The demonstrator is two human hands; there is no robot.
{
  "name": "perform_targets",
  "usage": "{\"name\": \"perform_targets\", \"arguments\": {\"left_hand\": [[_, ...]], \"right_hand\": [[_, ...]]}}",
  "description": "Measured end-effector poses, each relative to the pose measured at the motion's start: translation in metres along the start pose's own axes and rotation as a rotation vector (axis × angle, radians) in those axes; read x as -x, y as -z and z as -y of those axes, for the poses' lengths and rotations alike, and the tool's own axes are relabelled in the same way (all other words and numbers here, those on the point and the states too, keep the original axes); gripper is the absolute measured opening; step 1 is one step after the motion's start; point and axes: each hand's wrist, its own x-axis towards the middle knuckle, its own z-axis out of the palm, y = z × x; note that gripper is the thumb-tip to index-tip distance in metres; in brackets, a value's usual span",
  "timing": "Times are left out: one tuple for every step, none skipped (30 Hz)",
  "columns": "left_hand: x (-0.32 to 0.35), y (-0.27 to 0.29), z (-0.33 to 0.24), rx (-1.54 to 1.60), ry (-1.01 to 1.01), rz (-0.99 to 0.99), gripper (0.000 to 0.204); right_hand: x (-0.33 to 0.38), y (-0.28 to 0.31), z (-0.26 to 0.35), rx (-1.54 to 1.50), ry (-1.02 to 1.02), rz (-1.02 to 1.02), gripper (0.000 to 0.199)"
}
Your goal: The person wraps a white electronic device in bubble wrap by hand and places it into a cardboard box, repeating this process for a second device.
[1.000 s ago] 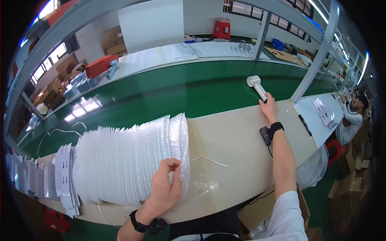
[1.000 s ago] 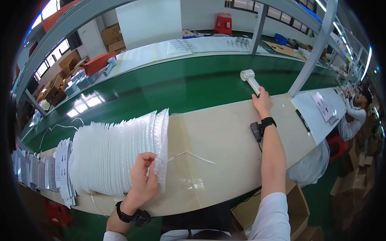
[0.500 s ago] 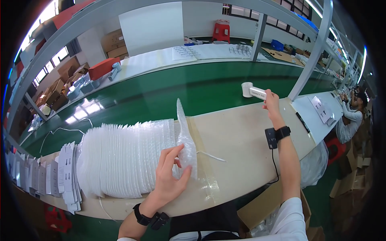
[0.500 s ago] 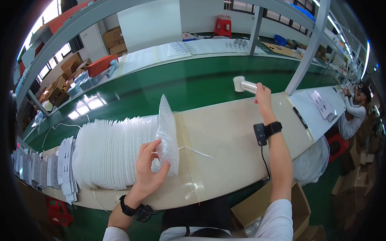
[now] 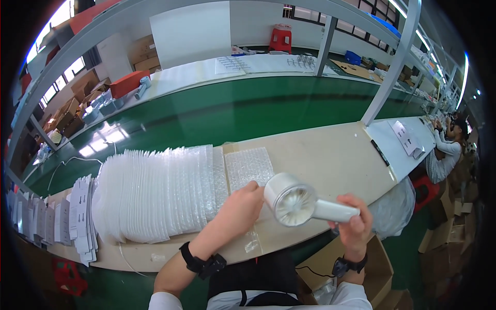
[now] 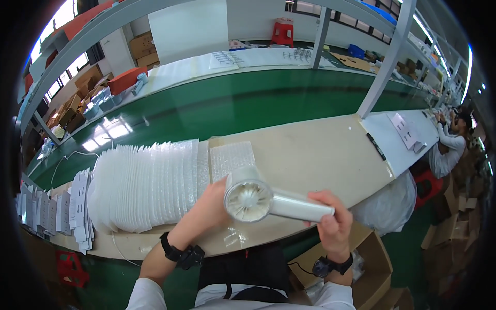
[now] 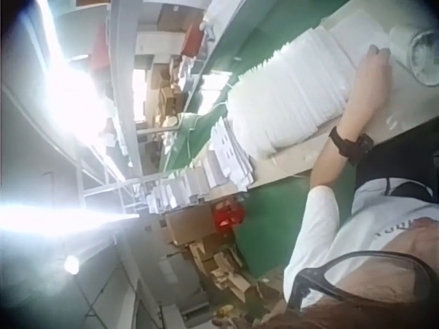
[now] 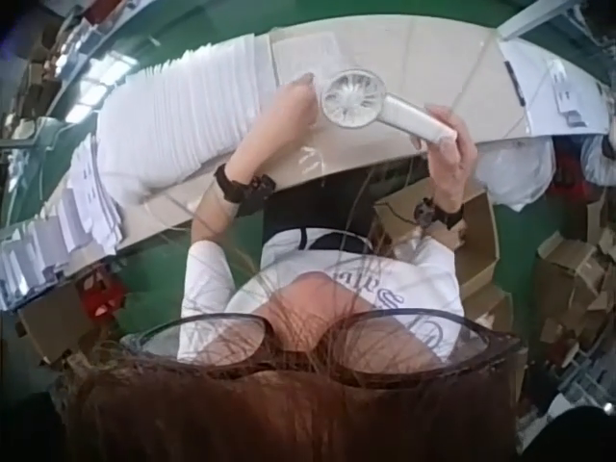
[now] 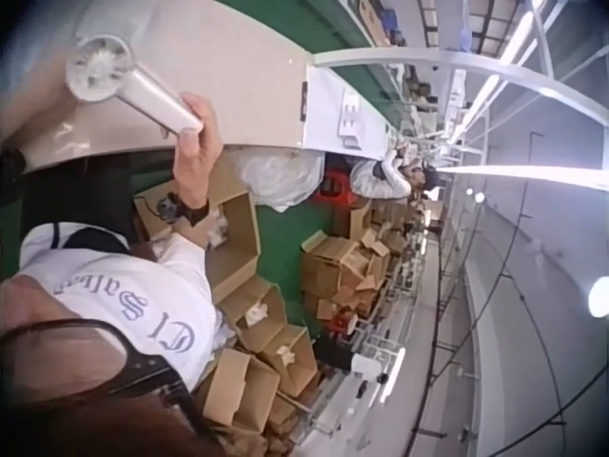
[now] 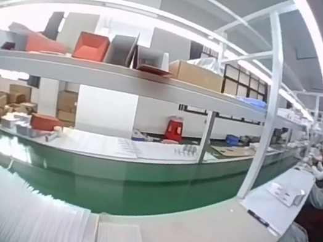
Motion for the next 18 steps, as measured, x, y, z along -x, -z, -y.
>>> {"name": "perform_targets", "arguments": {"left_hand": [[-0.004,-0.003,-0.002,0.007,0.0,0.004,0.03],[-0.009,-0.005,-0.002,0.101,0.034,0.001,0.028],[-0.013,-0.006,-0.003,0.193,0.068,-0.002,0.026],[-0.019,-0.007,-0.004,0.284,0.095,-0.003,0.025],[-0.024,-0.006,-0.005,0.285,0.089,0.001,0.025],[-0.028,-0.003,-0.006,0.347,0.185,0.074,0.025],[-0.031,-0.002,-0.007,0.405,0.286,0.148,0.026],[-0.033,-0.002,-0.008,0.462,0.387,0.222,0.028],[-0.035,-0.004,-0.008,0.461,0.384,0.227,0.028],[-0.033,-0.005,-0.008,0.488,0.389,0.202,0.027],[-0.031,-0.007,-0.008,0.515,0.393,0.177,0.026],[-0.031,-0.008,-0.008,0.543,0.398,0.152,0.025],[-0.032,-0.01,-0.011,0.543,0.392,0.157,0.025],[-0.034,-0.011,-0.016,0.526,0.392,0.145,0.024],[-0.036,-0.01,-0.021,0.509,0.393,0.132,0.024],[-0.037,-0.011,-0.025,0.491,0.397,0.121,0.023],[-0.038,-0.011,-0.027,0.491,0.394,0.125,0.023],[-0.04,-0.01,-0.03,0.482,0.398,0.112,0.023]], "right_hand": [[0.01,0.004,-0.003,-0.004,0.0,0.053,0.041],[0.018,0.009,-0.005,0.0,-0.005,0.05,0.041],[0.025,0.015,-0.007,0.167,0.001,0.109,0.04],[0.03,0.02,-0.009,0.336,0.012,0.162,0.039],[0.032,0.024,-0.009,0.505,0.022,0.215,0.038],[0.033,0.027,-0.007,0.509,0.024,0.208,0.038],[0.032,0.03,-0.006,0.558,0.029,0.233,0.038],[0.031,0.033,-0.005,0.608,0.034,0.256,0.037],[0.03,0.036,-0.004,0.658,0.039,0.28,0.036],[0.03,0.038,-0.003,0.655,0.04,0.276,0.036],[0.03,0.04,-0.003,0.693,0.053,0.296,0.036],[0.03,0.041,-0.003,0.731,0.067,0.317,0.037],[0.03,0.043,-0.001,0.777,0.079,0.335,0.039],[0.029,0.043,0.002,0.781,0.079,0.329,0.039],[0.027,0.041,0.005,0.815,0.1,0.326,0.038],[0.026,0.039,0.007,0.848,0.118,0.325,0.037],[0.025,0.038,0.007,0.881,0.137,0.324,0.037],[0.024,0.038,0.006,0.882,0.135,0.32,0.037]]}}
